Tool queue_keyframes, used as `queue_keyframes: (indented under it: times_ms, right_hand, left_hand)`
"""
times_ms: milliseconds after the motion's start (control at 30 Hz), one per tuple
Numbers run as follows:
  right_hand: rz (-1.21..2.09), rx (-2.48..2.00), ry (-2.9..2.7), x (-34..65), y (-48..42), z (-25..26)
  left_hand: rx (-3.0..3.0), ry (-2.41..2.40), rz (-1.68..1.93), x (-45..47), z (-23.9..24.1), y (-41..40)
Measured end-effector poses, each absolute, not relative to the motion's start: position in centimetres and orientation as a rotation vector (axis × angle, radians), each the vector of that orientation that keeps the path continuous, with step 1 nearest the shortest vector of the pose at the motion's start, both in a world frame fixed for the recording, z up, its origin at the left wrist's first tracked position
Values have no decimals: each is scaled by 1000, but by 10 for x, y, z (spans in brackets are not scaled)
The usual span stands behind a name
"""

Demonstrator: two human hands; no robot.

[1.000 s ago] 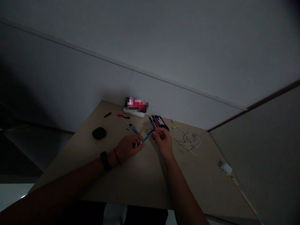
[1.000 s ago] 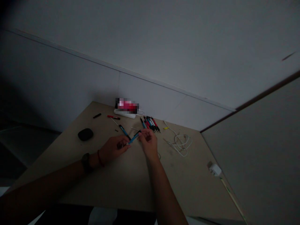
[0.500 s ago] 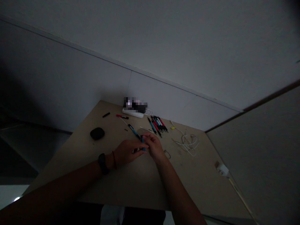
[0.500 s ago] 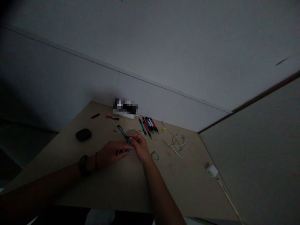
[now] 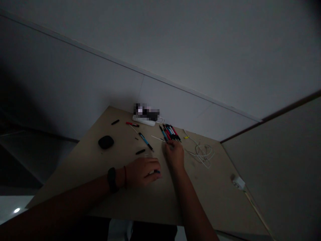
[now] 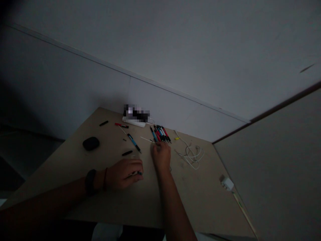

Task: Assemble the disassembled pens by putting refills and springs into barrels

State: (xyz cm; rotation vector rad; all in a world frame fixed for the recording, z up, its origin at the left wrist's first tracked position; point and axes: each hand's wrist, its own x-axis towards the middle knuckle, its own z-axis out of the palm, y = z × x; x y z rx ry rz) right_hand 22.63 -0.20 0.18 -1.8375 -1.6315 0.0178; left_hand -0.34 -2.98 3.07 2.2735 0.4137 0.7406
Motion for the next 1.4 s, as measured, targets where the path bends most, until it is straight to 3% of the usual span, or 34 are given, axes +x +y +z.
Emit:
queue_keyframes:
  times_ms: [267,500,667,800,1067,1400]
  right_hand:
    - [14,-1874,-1710,227,-1,-3]
    - [0,-1702,-1707,221,-1,4]
    - [418,-1291,-2123,196,-12,12]
    - [546,-1261,-2282,181,-17,8]
    - [571,-1328,-2030,175,-17,3]
    - [917,-1282,-1089,181,-13,25]
  left_hand:
    - [1671,280,434,7,22,-48]
    - [1674,266,426,13,12,-50]
    - [1679,293,474,14,10,-43]
    - [1496,267,392,14,7,-39]
    - [1380,324,407,10,7,-25]
    - [1428,758,989,7,3,-2]
